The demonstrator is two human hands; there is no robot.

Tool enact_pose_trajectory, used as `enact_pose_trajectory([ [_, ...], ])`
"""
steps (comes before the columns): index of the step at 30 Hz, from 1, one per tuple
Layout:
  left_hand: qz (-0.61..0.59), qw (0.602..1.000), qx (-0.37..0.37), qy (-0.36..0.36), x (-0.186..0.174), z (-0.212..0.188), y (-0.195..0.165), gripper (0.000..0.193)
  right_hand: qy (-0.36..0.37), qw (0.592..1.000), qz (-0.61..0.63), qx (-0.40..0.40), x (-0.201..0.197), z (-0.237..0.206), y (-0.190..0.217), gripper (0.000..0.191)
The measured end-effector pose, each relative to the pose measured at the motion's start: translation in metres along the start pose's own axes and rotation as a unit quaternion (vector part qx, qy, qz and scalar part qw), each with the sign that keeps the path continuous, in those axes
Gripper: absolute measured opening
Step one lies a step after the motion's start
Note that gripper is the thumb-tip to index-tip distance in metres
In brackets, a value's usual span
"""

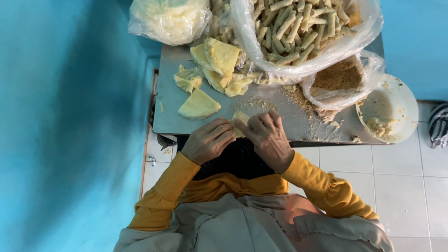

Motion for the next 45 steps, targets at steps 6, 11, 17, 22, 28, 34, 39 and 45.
enact_pose_trajectory([
  [6, -0.029, 1.000, -0.012, -0.003, -0.004, 0.005, 0.000, 0.016, -0.009, 0.995, 0.083, 0.046, -0.016, -0.033, -0.055, 0.045],
  [11, -0.049, 0.999, -0.023, -0.008, -0.005, 0.007, 0.001, 0.016, -0.087, 0.984, 0.066, 0.140, -0.081, -0.055, -0.166, 0.040],
  [17, -0.054, 0.998, -0.032, 0.001, -0.003, 0.006, 0.000, 0.018, 0.059, 0.970, -0.067, 0.228, -0.073, -0.036, -0.234, 0.033],
  [22, -0.052, 0.998, -0.025, 0.002, -0.002, 0.006, 0.001, 0.018, 0.149, 0.949, -0.127, 0.245, -0.039, -0.019, -0.241, 0.026],
  [28, -0.036, 0.999, -0.019, 0.006, -0.001, 0.005, 0.001, 0.019, 0.149, 0.960, -0.112, 0.208, -0.031, -0.013, -0.237, 0.036],
  [34, -0.072, 0.996, -0.043, -0.026, -0.009, -0.002, 0.005, 0.020, -0.035, 0.968, 0.072, 0.237, -0.074, -0.042, -0.247, 0.026],
  [39, -0.103, 0.976, -0.184, -0.062, -0.011, -0.008, 0.013, 0.020, -0.017, 0.938, 0.307, 0.163, -0.029, -0.018, -0.182, 0.022],
  [45, -0.087, 0.960, -0.260, -0.050, -0.011, -0.005, 0.008, 0.025, 0.011, 0.920, 0.391, -0.017, 0.013, 0.024, -0.039, 0.022],
])
Point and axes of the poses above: each hand's wrist, its own z-axis towards the middle knuckle, its own x-axis out of the palm, y = z × x, the point moved 9 cm from there along z, towards the middle knuckle, and after that the axes turned 8 degrees about y, right-handed, at the moved point
